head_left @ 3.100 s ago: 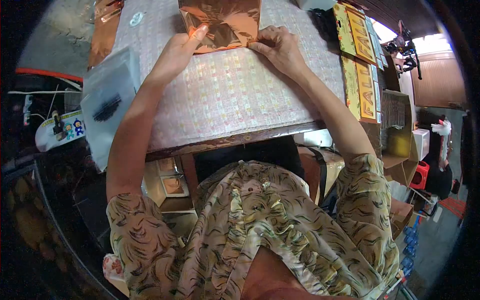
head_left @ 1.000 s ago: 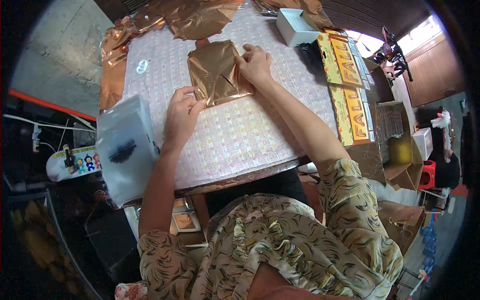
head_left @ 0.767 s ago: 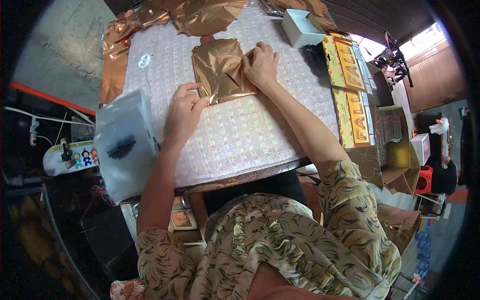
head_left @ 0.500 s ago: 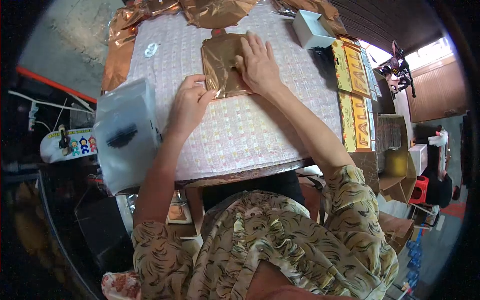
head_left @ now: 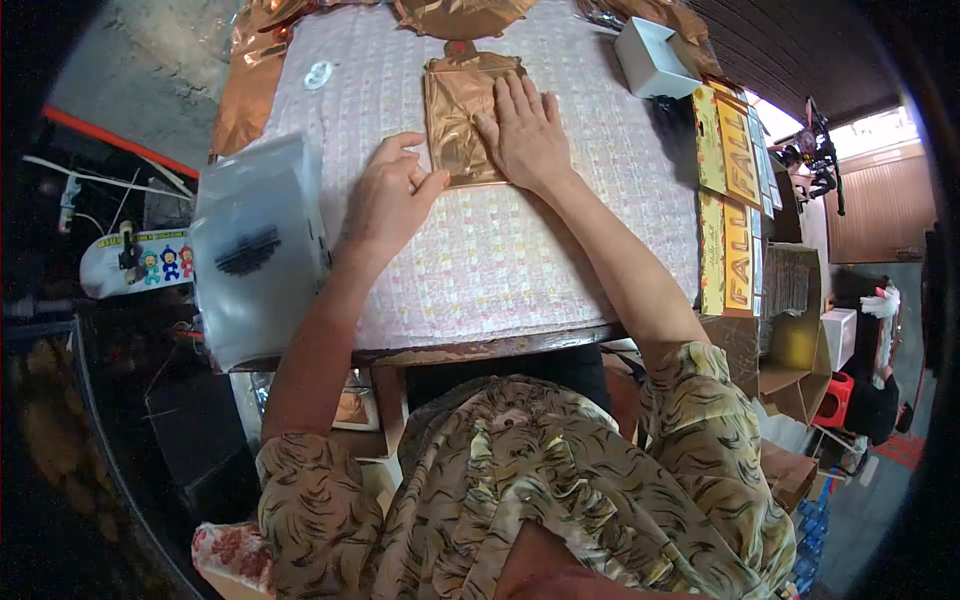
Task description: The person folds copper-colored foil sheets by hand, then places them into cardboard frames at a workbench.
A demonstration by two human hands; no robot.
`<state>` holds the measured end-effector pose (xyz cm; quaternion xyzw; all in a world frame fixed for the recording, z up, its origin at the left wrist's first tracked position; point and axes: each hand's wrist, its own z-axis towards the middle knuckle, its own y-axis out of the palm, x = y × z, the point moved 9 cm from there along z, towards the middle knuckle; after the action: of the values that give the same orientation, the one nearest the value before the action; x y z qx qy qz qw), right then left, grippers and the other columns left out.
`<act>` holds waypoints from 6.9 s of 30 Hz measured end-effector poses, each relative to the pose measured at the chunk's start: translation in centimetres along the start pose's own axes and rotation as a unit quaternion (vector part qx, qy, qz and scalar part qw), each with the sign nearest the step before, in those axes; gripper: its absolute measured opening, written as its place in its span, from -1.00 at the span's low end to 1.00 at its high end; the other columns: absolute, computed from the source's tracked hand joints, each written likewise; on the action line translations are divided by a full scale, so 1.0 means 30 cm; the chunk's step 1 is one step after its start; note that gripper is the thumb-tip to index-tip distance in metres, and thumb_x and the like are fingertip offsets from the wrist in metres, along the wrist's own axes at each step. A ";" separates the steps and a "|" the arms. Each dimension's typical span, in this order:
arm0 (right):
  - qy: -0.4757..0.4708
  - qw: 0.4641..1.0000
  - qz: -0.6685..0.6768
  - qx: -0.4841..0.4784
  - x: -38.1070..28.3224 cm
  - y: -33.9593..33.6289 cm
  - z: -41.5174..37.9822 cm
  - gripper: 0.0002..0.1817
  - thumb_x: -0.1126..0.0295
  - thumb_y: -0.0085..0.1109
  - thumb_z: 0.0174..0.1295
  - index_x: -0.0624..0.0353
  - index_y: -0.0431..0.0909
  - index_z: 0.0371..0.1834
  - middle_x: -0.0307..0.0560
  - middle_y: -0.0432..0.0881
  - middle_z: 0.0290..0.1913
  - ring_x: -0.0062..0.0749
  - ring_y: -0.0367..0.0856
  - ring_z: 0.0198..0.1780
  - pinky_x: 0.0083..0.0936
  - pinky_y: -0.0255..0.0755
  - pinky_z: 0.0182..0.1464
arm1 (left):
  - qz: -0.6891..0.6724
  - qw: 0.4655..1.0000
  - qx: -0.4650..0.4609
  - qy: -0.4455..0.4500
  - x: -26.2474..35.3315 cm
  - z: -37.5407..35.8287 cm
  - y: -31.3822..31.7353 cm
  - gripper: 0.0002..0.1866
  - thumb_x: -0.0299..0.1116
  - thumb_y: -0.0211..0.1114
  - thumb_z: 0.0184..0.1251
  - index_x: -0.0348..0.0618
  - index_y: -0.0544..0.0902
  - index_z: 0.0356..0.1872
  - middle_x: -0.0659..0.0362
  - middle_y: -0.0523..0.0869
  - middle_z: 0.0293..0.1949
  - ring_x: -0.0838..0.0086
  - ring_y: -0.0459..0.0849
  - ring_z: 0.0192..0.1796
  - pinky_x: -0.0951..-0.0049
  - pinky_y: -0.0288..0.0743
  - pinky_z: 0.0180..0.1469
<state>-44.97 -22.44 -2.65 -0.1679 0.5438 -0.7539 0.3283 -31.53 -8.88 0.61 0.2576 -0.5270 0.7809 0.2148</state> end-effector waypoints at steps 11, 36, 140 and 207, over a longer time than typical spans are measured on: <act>0.024 0.999 0.016 -0.034 0.000 -0.004 0.006 -0.20 -0.13 -0.33 0.64 0.28 0.07 0.68 0.19 0.11 0.70 0.03 0.00 0.72 0.07 -0.12 0.67 | 0.255 0.954 -0.073 0.139 0.057 0.188 0.131 -0.36 0.01 -0.06 0.70 -0.10 0.28 0.62 0.09 0.23 0.66 0.26 0.13 0.70 -0.24 -0.17 0.64; 0.055 0.998 0.020 0.003 0.086 0.011 0.039 -0.24 -0.12 -0.29 0.63 0.25 0.14 0.65 0.09 0.16 0.69 -0.08 0.07 0.70 0.12 -0.09 0.65 | 0.238 0.959 -0.116 0.097 0.039 0.056 0.118 -0.09 0.24 0.20 0.50 -0.14 0.19 0.65 0.09 0.15 0.69 0.26 0.07 0.72 -0.36 -0.14 0.62; -0.191 0.973 0.129 -0.017 -0.003 -0.323 -0.275 -0.74 0.44 0.36 0.31 0.11 0.74 0.06 -0.22 0.75 0.20 -0.22 0.63 0.28 -0.09 0.21 0.44 | -0.052 0.998 0.001 -0.034 -0.163 0.120 -0.005 -0.79 -0.36 0.37 0.34 -0.16 0.80 -0.08 0.17 0.77 0.04 0.32 0.74 0.13 0.37 0.60 0.20; -0.098 0.940 0.326 -0.020 0.158 -0.306 -0.281 -0.56 0.65 0.23 0.23 0.09 0.73 0.17 -0.14 0.74 0.20 -0.15 0.57 0.34 -0.14 0.24 0.45 | 0.281 0.924 -0.153 0.207 0.061 0.023 0.165 -0.41 0.09 -0.08 0.70 0.38 0.22 0.66 0.43 0.12 0.70 0.33 0.12 0.70 -0.20 -0.18 0.70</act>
<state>-56.43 -17.88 2.42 -0.0608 0.5488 -0.5744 0.6043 -35.84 -11.15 -1.56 -0.1047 -0.6348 0.7548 0.1277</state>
